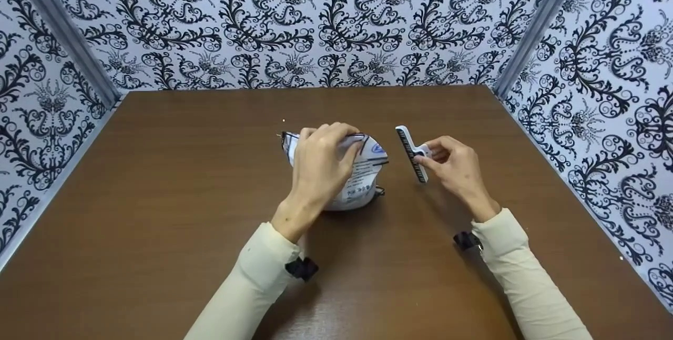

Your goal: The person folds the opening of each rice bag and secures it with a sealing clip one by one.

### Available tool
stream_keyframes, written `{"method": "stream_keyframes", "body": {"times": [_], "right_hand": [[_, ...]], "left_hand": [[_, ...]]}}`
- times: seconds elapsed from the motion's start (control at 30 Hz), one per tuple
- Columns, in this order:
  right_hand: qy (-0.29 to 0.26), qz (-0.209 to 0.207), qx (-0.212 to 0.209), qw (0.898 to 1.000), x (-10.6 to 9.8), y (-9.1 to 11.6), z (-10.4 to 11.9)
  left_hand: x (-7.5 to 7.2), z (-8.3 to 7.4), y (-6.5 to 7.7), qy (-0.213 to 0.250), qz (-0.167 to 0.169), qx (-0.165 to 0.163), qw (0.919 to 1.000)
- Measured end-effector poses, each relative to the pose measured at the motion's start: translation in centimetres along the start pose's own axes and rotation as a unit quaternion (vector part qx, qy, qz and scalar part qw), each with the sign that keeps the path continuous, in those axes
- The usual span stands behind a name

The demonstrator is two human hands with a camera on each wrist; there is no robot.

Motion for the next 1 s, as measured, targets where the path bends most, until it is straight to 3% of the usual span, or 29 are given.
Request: {"method": "stream_keyframes", "body": {"times": [1.0], "right_hand": [[-0.037,0.000,-0.002,0.999,-0.2,2.4,0.2]], "left_hand": [[-0.1,-0.2,0.1,-0.001,-0.002,0.001,1.0000]]}}
Point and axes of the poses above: each hand's wrist, its own y-axis away from the middle knuckle, its own x-axis out of the palm, z = x × y, the point moved 4 cm from there along -y, towards the middle knuckle, and after that the axes turned 12 degrees about -z, right-handed, at the moved point
